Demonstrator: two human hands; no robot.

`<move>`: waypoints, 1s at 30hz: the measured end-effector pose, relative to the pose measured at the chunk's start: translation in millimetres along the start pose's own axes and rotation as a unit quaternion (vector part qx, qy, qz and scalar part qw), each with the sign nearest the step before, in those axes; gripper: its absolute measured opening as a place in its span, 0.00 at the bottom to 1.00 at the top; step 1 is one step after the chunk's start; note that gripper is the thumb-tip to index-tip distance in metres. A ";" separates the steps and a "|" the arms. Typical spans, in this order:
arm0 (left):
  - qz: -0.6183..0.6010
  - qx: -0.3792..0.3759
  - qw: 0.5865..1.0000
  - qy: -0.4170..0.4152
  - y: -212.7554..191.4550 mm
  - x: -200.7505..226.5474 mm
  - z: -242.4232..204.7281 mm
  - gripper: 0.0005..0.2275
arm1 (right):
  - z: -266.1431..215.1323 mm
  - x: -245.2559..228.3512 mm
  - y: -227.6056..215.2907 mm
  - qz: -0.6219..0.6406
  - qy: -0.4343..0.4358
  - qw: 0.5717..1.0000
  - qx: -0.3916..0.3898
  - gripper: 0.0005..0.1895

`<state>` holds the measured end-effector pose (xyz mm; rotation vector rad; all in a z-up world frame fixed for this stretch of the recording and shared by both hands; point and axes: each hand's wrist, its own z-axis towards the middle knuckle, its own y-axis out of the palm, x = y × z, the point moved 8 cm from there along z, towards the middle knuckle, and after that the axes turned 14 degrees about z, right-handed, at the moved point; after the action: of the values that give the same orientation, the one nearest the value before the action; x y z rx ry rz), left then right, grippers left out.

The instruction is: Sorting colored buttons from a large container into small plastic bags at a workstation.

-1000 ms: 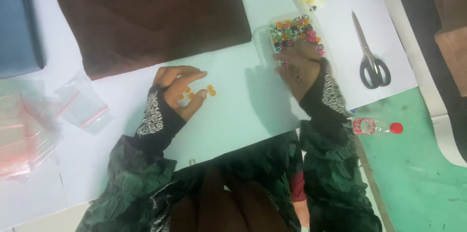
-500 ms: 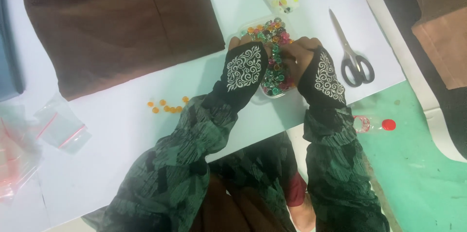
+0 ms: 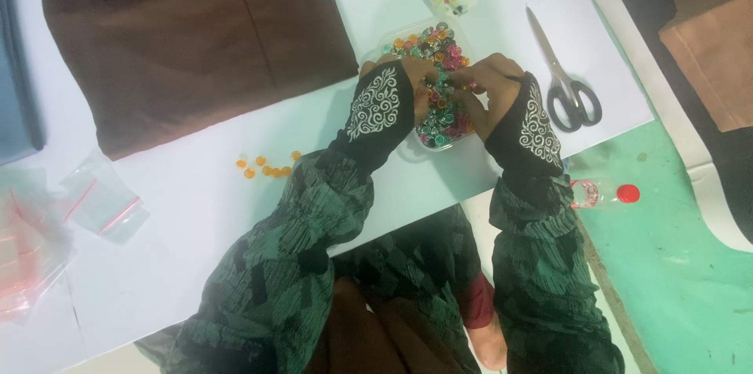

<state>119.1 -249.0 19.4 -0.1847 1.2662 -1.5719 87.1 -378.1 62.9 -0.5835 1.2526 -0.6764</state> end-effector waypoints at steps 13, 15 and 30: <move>-0.498 0.100 0.815 -0.279 21.5 -156.7 -125.9 0.13 | -21.4 -56.9 78.6 0.075 -0.114 0.987 -0.082 0.10; -0.491 0.035 0.839 -0.232 36.5 -169.4 -157.4 0.14 | -24.4 -69.4 110.3 0.126 -0.177 0.973 -0.077 0.11; -0.524 -0.165 0.807 -0.218 31.9 -179.8 -205.3 0.08 | -17.3 -100.5 201.2 0.093 -0.080 0.967 -0.225 0.14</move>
<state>79.7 21.3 -10.3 -1.6090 1.0725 -1.9832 81.3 -169.0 -21.3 -0.8629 1.2961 -0.1778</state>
